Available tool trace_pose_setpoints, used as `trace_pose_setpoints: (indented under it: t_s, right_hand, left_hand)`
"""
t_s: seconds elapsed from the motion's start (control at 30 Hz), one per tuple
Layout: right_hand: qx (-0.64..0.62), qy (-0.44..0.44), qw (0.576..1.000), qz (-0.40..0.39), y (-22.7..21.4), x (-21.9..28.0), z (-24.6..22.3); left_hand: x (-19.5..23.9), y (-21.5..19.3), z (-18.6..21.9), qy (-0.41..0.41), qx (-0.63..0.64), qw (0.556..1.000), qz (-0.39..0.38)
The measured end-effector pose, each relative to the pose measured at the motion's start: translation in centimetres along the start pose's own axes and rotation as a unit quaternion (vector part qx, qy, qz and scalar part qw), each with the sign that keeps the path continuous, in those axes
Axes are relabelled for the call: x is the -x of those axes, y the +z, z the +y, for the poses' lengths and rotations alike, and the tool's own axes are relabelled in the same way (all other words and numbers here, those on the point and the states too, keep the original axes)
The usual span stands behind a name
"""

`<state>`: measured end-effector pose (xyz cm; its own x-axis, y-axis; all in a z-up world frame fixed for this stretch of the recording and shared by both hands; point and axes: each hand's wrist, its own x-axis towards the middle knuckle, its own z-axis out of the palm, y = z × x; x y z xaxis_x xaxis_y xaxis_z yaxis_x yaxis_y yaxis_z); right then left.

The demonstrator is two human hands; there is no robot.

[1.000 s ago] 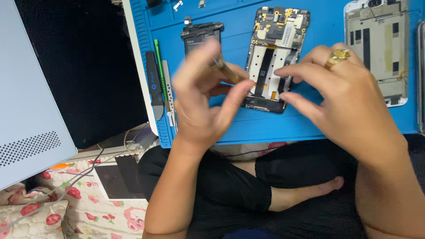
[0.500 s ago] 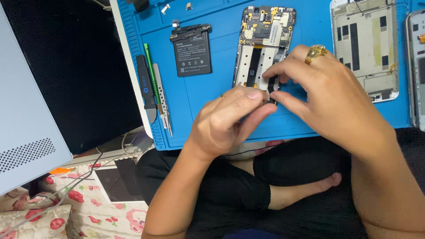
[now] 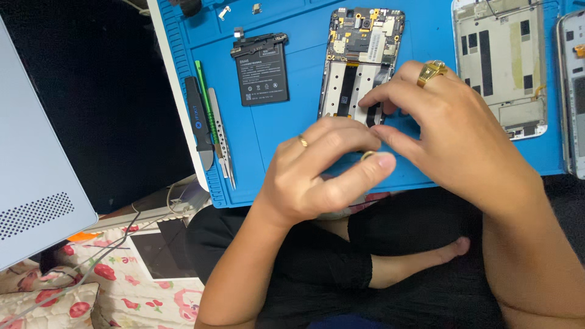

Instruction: The person works on a disassembled smartphone placed on a blue mat, using a screwdriver to tighten screws on the internal frame. They handle a battery and various small components, carefully aligning and securing parts within the phone's chassis.

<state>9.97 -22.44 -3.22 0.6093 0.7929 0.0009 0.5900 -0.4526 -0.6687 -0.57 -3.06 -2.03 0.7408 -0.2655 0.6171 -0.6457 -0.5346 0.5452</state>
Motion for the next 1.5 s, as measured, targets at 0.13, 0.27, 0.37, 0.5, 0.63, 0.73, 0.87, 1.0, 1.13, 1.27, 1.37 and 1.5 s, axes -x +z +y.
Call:
trace_pose_setpoints:
  t_s: [0.13, 0.27, 0.37, 0.5, 0.63, 0.73, 0.87, 1.0, 1.13, 1.27, 1.37, 1.5]
  right_hand:
    - [0.002, 0.002, 1.0, -0.008, -0.1, 0.0, -0.2]
    - [0.002, 0.012, 1.0, -0.009, -0.1, -0.1, -0.3]
    - [0.003, 0.009, 1.0, -0.008, -0.1, -0.1, -0.4]
    - [0.005, 0.02, 1.0, -0.012, 0.2, 0.1, 0.1]
    - [0.013, 0.018, 1.0, -0.013, 0.2, 0.1, 0.0]
    - [0.009, 0.037, 0.999, -0.016, 0.1, 0.1, -0.1]
    - [0.005, 0.01, 1.0, -0.008, 0.2, 0.2, 0.1]
    - [0.005, 0.011, 1.0, -0.014, 0.0, 0.1, -0.1]
    - [0.005, -0.004, 1.0, -0.011, 0.1, 0.1, -0.1]
    - [0.006, -0.001, 1.0, -0.007, 0.1, 0.1, 0.0]
    - [0.007, 0.006, 1.0, -0.014, 0.1, 0.1, -0.1]
    - [-0.021, 0.01, 1.0, -0.012, 0.0, 0.1, -0.2]
  left_hand:
    - [-0.6, -0.8, 0.3, -0.044, 0.048, 0.998, -0.026]
    - [0.0, -0.1, 0.1, -0.072, 0.051, 0.996, -0.009]
    - [-0.1, -0.2, 0.0, -0.085, 0.064, 0.994, -0.007]
    - [0.2, -0.6, -0.5, -0.109, 0.176, 0.978, -0.034]
    - [-0.1, -0.3, -0.3, -0.09, 0.064, 0.994, 0.01]
    - [-0.2, -0.5, -0.5, -0.114, 0.179, 0.977, -0.036]
    - [-0.4, -0.2, -0.3, -0.091, 0.113, 0.989, -0.032]
    - [0.2, -0.3, -0.7, -0.097, 0.182, 0.977, -0.057]
    - [0.2, 0.0, -0.7, -0.082, 0.075, 0.994, -0.015]
    - [0.1, -0.4, -1.3, -0.08, 0.154, 0.983, -0.06]
    - [0.0, -0.4, -1.2, -0.076, 0.159, 0.983, -0.055]
    - [-0.2, -0.6, -1.1, -0.081, 0.194, 0.976, -0.063]
